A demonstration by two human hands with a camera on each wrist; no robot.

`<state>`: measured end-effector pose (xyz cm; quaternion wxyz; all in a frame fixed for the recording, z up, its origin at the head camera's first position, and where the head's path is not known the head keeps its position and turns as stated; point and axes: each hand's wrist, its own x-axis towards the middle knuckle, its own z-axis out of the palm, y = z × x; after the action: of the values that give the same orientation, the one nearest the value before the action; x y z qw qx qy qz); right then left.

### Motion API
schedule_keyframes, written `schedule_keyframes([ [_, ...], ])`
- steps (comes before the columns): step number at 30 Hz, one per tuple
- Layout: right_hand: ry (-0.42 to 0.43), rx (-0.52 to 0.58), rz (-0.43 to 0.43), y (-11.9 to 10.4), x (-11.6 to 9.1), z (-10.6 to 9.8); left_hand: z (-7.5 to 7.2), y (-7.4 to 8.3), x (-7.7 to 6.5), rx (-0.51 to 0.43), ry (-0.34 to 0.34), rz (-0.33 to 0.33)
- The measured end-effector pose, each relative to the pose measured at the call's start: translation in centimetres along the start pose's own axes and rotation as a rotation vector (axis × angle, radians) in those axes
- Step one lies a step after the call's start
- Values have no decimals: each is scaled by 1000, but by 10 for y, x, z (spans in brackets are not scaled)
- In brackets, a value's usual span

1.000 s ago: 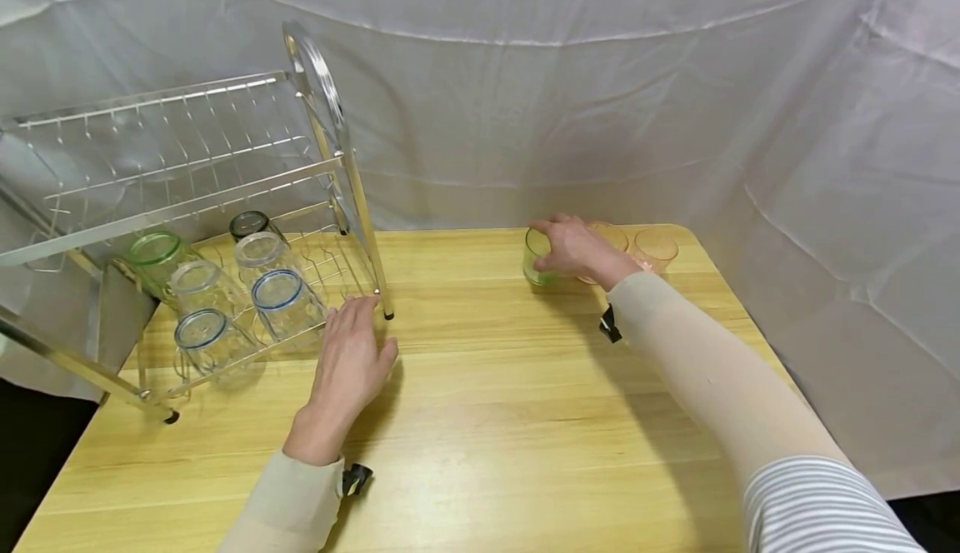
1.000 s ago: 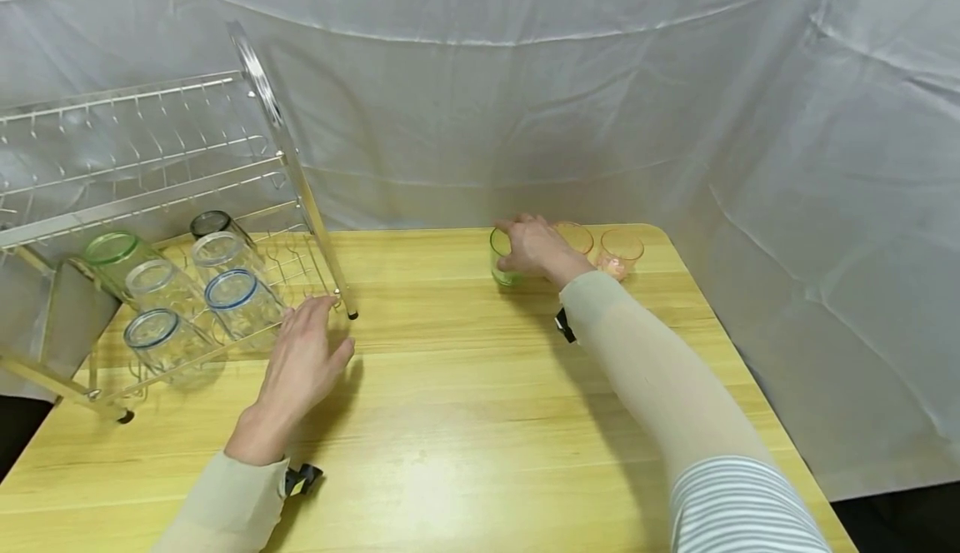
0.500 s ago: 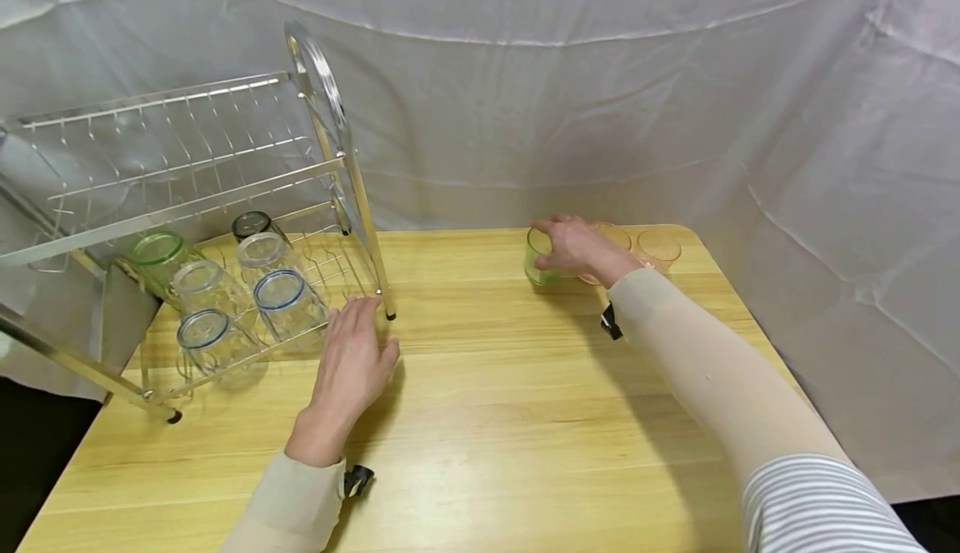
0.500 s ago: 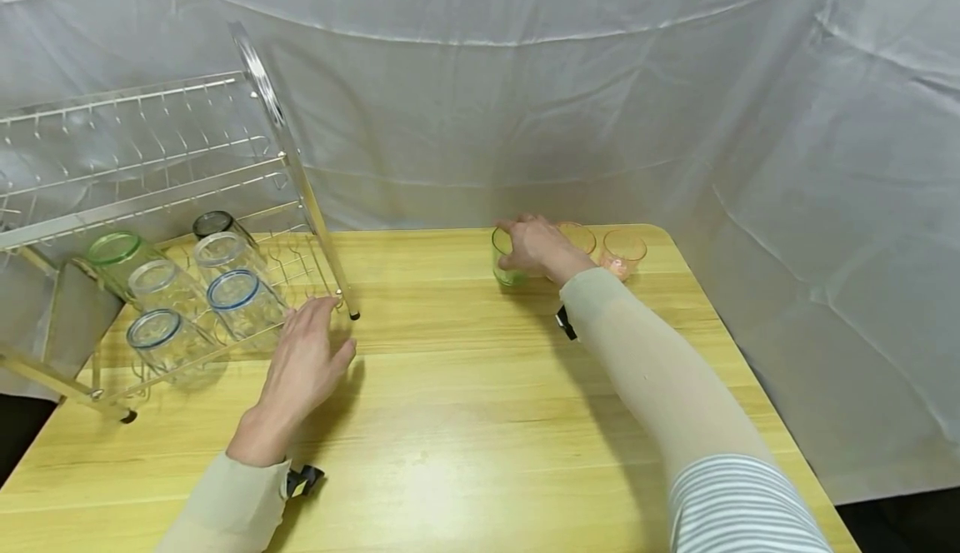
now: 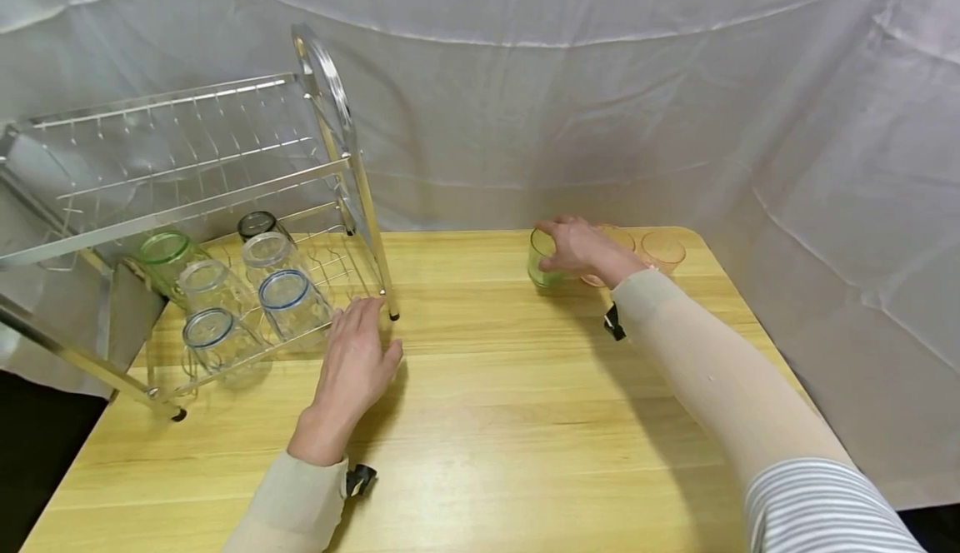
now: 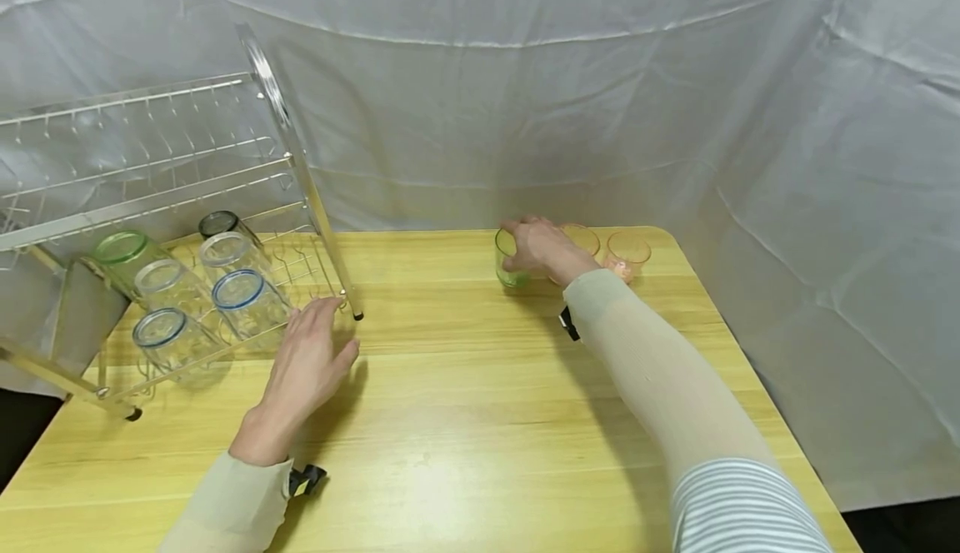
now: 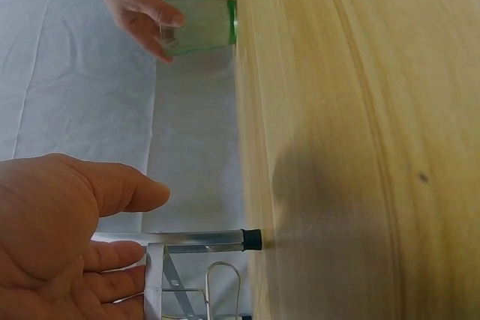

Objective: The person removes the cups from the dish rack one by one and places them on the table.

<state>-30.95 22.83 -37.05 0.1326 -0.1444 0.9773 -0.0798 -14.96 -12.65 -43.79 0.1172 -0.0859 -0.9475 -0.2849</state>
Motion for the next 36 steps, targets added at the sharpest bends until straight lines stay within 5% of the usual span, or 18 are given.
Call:
schedule_keyframes([
  [9,9,17,4,4,-4,-1,-3,5,3,22,-40,7],
  [17,12,20,8,3,-2,0,-23,9,8,-16,-102,-26],
  [22,16,26,14,1,-2,1,-46,10,16,-18,-70,-24],
  [30,8,9,6,-2,0,1,-106,-2,39,86,-15,-36],
  [36,8,16,12,-3,1,1,-130,-19,50,153,-134,-114],
])
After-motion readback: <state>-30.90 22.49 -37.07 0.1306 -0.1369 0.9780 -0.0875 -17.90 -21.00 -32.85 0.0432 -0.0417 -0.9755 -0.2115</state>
